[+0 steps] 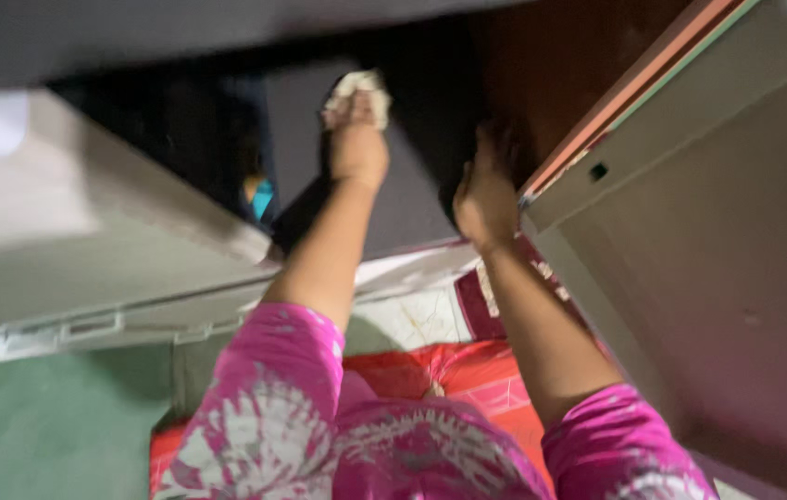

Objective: The person sits on a floor mat and wipes the interior and exterior surfaces of a white cabinet door using a cloth. They clean the door edges, handle, and inner panel repeatedly.

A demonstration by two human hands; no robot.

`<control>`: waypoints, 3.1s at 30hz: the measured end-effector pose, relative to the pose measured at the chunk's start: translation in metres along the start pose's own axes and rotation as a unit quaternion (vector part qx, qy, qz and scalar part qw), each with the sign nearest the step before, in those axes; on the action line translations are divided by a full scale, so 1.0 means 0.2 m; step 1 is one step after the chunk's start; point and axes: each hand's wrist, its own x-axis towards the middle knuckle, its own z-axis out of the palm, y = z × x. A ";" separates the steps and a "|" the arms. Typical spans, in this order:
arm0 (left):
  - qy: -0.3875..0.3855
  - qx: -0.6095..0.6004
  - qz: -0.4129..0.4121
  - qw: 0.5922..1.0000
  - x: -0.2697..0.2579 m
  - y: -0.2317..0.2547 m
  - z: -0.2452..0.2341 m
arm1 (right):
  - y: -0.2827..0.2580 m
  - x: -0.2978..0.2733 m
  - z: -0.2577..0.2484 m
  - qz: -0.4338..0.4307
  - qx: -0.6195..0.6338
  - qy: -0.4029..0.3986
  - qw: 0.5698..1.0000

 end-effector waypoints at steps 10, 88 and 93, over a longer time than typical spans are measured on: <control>-0.115 -0.031 0.046 0.992 -0.22 0.31 0.10 | 0.03 0.02 0.05 0.043 -0.010 -0.054 0.998; -0.174 -0.031 0.063 0.982 -0.46 0.00 -0.73 | -0.47 -0.76 -0.86 -0.096 -0.059 -0.300 0.947; -0.168 -0.037 0.061 0.983 -0.48 -0.04 -0.68 | -0.81 -0.55 -1.58 0.047 -0.114 -0.289 0.949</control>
